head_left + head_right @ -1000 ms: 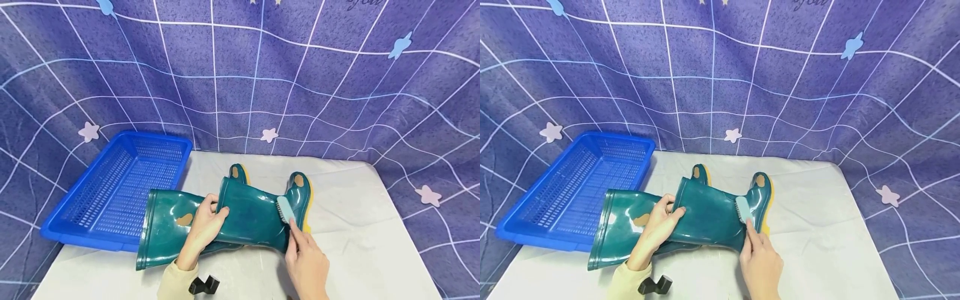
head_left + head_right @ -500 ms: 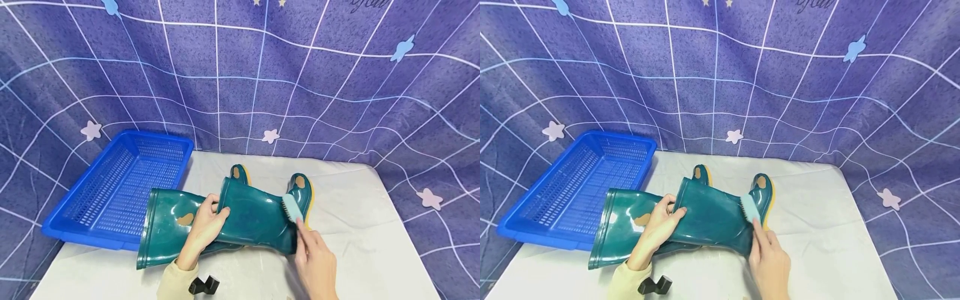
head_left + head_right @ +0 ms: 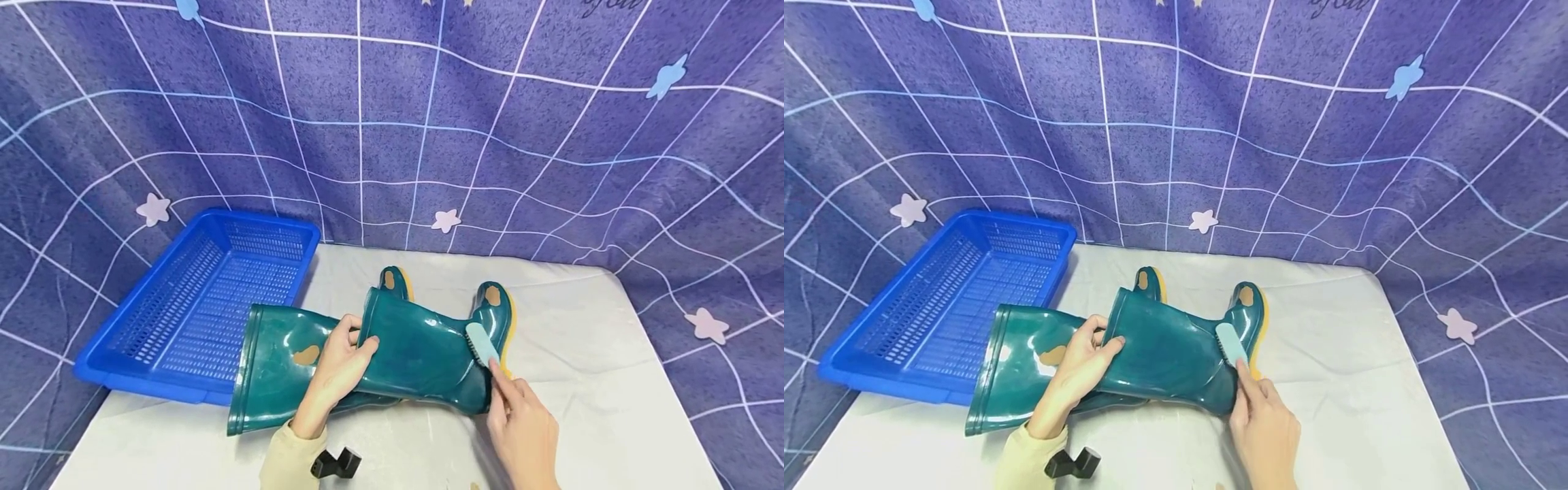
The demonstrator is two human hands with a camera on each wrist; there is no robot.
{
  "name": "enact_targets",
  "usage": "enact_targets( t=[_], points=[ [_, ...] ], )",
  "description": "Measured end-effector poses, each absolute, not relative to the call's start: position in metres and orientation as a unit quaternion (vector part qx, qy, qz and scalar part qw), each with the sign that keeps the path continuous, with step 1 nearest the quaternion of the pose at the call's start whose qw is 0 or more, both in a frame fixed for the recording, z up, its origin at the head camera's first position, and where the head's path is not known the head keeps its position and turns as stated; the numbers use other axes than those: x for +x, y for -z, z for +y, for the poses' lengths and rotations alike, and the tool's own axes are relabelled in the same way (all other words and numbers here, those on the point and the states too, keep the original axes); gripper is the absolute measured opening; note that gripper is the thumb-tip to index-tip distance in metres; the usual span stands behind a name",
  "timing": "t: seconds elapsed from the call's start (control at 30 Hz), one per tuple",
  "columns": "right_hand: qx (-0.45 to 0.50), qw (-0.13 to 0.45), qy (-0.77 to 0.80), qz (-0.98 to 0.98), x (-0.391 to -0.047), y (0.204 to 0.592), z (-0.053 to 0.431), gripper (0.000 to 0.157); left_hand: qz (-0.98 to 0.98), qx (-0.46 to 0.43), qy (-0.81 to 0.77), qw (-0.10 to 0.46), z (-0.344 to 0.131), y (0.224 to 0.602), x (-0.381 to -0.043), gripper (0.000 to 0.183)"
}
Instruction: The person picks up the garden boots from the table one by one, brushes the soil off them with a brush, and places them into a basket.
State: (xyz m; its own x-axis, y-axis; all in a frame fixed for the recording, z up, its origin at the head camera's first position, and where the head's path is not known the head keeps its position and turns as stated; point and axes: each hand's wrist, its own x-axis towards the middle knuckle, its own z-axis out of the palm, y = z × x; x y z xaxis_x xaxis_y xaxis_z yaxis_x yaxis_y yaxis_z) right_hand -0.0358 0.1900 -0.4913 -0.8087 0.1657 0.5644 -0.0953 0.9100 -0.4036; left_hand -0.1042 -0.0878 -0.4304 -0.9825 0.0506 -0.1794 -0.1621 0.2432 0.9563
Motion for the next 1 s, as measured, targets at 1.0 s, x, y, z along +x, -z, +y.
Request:
enact_targets(
  t=[1.0],
  points=[
    [-0.100,0.290,-0.229,-0.924,-0.031,0.491,0.229,0.032,0.792,-0.025,-0.603,0.089,-0.089,0.433,-0.104,0.018]
  ],
)
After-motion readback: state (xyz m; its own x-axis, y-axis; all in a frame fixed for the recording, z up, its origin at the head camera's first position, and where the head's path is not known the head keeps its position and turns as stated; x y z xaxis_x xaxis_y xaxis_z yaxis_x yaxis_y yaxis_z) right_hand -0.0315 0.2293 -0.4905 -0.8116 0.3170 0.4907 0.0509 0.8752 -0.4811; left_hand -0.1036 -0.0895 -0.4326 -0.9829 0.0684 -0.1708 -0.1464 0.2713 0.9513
